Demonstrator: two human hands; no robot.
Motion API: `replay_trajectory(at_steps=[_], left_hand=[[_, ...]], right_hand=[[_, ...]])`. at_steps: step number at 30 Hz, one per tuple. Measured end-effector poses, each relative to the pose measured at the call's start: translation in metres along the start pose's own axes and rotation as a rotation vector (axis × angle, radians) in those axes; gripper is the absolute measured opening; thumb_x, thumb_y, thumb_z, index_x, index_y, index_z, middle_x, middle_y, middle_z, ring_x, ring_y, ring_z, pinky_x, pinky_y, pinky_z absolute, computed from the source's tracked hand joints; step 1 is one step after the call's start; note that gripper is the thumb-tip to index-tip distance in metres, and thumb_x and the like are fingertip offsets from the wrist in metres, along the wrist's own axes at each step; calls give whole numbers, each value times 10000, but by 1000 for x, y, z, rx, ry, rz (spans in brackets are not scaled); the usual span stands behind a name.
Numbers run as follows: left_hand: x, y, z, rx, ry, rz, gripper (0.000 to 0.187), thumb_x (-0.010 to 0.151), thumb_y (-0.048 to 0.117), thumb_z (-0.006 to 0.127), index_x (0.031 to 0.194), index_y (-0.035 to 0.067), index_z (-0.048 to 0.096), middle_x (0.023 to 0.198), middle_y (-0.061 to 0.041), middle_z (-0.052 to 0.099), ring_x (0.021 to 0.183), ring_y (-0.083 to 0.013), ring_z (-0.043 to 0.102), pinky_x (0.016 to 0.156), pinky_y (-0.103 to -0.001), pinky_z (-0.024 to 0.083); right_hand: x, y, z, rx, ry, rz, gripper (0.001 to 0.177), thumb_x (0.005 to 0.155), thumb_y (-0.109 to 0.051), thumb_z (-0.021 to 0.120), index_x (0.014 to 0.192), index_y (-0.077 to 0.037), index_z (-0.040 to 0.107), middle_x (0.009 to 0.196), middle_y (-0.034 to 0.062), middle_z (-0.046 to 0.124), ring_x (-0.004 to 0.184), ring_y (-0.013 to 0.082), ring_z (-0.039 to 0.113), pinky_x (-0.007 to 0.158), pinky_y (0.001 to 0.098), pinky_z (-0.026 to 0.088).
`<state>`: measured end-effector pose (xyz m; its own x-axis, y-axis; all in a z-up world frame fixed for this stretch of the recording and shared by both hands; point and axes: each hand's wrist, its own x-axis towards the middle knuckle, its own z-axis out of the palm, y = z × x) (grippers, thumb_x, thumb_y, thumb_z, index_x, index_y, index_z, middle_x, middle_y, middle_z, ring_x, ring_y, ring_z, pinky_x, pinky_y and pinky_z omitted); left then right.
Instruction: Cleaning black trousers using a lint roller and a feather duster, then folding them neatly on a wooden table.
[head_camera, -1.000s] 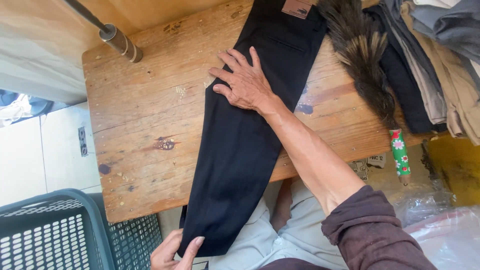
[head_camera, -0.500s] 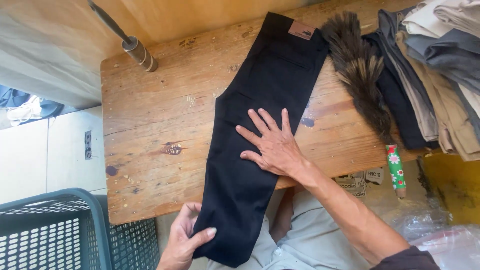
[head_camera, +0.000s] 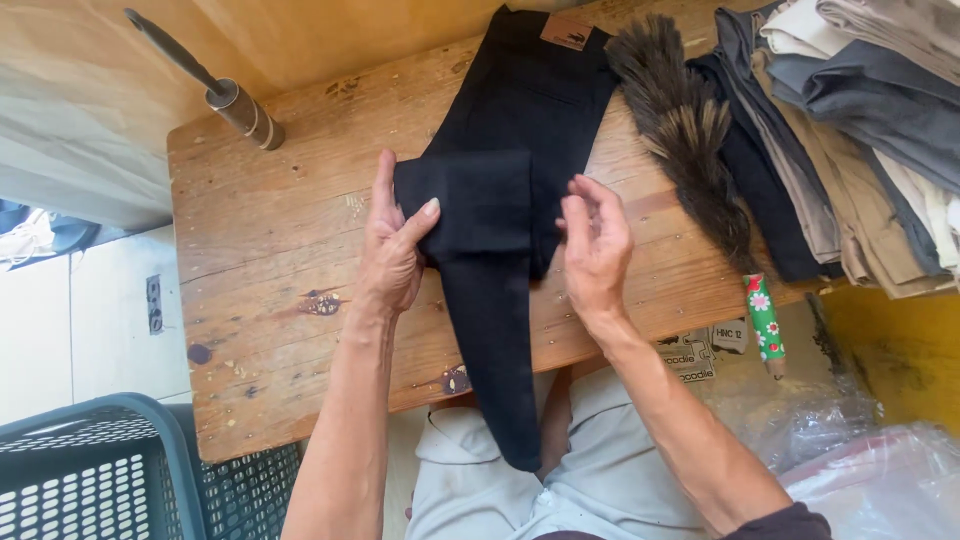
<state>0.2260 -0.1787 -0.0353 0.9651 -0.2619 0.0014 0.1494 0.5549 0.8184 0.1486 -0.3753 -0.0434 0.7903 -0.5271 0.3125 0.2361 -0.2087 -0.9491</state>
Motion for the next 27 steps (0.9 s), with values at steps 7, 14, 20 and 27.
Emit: replay_trajectory(at_steps=[7,14,20,27], left_hand=[[9,-47,-34,-17,111,-53,867,959,-18,672,1648,211,198,1438,-200,602,1184,-362,685,921,-515,645],[-10,-53,-23,-34,285,-5,923,900,27,775,1617,88,197,1339,-256,640,1076,-371,723,851,-536,668],[-69,-46,-9,88,317,-283,374,971,332,698,1241,74,682,1067,-130,780,936,-265,781,783,-406,665],[-64,-19,-5,287,152,-99,124,952,148,748,932,27,729,619,-151,695,506,-228,722,409,-340,616]], right_hand=[[-47,-21,-2,8,-132,408,307,999,-190,663,1205,37,642,1011,193,670,910,238,734,688,316,677],[-43,-16,-1,-128,-169,448,413,907,-176,784,1219,59,649,1018,189,662,855,169,701,623,240,657],[-33,-18,-9,40,-182,499,544,867,-162,821,1305,74,598,970,175,648,767,126,657,536,203,610],[-32,-54,-19,563,-239,668,254,871,-50,759,1118,-32,703,884,96,746,775,167,731,674,292,621]])
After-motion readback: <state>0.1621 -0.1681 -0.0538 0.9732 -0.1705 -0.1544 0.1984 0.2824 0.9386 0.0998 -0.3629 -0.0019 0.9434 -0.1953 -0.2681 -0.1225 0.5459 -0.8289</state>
